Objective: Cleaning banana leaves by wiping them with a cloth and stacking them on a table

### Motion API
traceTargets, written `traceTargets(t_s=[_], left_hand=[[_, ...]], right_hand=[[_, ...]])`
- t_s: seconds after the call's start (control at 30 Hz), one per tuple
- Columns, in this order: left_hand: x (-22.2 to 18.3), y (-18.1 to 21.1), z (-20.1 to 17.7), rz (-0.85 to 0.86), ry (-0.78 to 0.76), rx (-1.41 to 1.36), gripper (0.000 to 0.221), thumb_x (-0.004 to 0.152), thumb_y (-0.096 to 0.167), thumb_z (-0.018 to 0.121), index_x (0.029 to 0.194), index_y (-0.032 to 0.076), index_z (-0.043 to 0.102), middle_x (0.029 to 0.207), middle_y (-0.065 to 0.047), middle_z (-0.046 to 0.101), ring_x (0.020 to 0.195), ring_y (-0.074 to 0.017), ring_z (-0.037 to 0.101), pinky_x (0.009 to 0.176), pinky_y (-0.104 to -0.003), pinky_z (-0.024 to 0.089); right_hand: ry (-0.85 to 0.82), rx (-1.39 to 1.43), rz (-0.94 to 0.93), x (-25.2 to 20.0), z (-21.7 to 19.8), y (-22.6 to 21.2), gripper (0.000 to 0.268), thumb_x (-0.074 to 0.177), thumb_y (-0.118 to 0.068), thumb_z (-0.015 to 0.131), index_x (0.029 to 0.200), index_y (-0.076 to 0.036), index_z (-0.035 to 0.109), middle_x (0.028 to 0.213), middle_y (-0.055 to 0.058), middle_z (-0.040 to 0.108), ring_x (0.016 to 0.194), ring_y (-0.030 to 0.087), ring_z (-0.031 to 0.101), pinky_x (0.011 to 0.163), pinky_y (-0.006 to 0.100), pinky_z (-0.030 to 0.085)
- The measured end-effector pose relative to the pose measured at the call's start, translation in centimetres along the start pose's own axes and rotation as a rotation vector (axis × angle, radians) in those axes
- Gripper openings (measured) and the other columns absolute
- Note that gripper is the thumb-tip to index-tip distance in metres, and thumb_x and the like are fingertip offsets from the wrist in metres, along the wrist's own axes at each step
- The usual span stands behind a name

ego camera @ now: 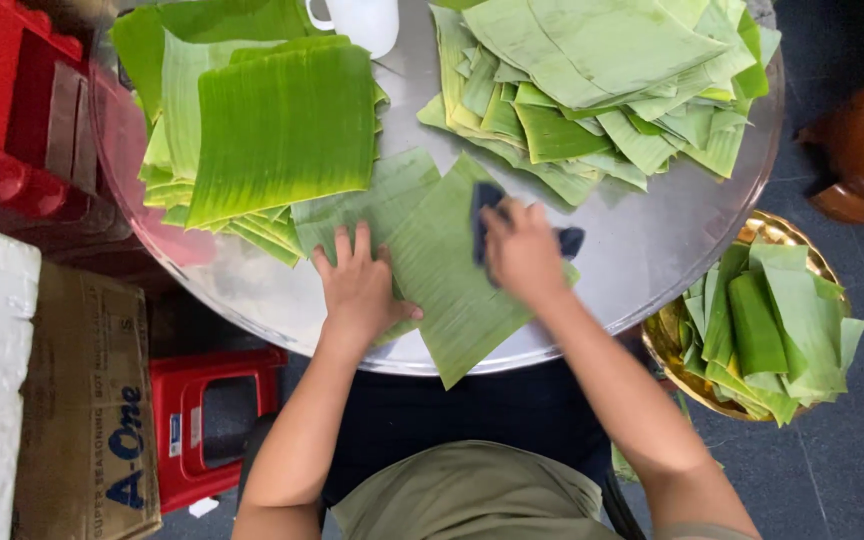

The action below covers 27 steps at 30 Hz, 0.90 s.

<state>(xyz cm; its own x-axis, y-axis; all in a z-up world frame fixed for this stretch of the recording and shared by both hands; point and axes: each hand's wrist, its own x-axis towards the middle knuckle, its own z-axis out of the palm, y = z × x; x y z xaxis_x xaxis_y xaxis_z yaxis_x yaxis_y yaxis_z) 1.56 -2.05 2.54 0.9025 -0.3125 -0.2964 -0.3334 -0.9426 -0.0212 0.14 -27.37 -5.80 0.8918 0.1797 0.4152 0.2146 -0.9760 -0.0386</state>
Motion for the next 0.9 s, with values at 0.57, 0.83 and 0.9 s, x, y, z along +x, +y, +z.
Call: traceTargets(t_s=[0.57, 0.83, 0.9], left_hand=[[1.2, 1.1, 0.0, 0.028, -0.024, 0.112, 0.103, 0.058, 0.060, 0.093, 0.137, 0.004, 0.060, 0.158, -0.012, 0.035, 0.146, -0.0327, 0.025, 0.114, -0.067, 0.020], [1.6, 0.8, 0.6, 0.035, 0.007, 0.140, 0.088, 0.061, 0.062, 0.091, 0.128, 0.011, 0.069, 0.143, -0.007, 0.056, 0.134, -0.0258, 0.043, 0.110, -0.065, 0.029], [1.3, 1.0, 0.2, 0.074, -0.014, 0.066, 0.081, 0.065, 0.058, 0.090, 0.126, 0.009, 0.070, 0.138, -0.008, 0.059, 0.131, -0.0255, 0.047, 0.109, -0.060, 0.033]], right_hand=[[0.013, 0.173, -0.095, -8.5, -3.1, -7.6, 0.033, 0.093, -0.017, 0.057, 0.123, -0.014, 0.070, 0.120, 0.012, 0.062, 0.095, 0.035, 0.059, 0.077, 0.045, 0.044], [0.078, -0.019, 0.146, -4.5, -2.5, 1.4, 0.042, 0.085, -0.022, 0.065, 0.126, -0.018, 0.073, 0.124, 0.009, 0.063, 0.101, 0.031, 0.059, 0.084, 0.042, 0.047], [-0.098, -0.074, 0.101, -4.3, -3.2, -1.0, 0.042, 0.083, -0.019, 0.057, 0.122, -0.023, 0.073, 0.118, 0.003, 0.064, 0.100, 0.028, 0.057, 0.079, 0.040, 0.048]])
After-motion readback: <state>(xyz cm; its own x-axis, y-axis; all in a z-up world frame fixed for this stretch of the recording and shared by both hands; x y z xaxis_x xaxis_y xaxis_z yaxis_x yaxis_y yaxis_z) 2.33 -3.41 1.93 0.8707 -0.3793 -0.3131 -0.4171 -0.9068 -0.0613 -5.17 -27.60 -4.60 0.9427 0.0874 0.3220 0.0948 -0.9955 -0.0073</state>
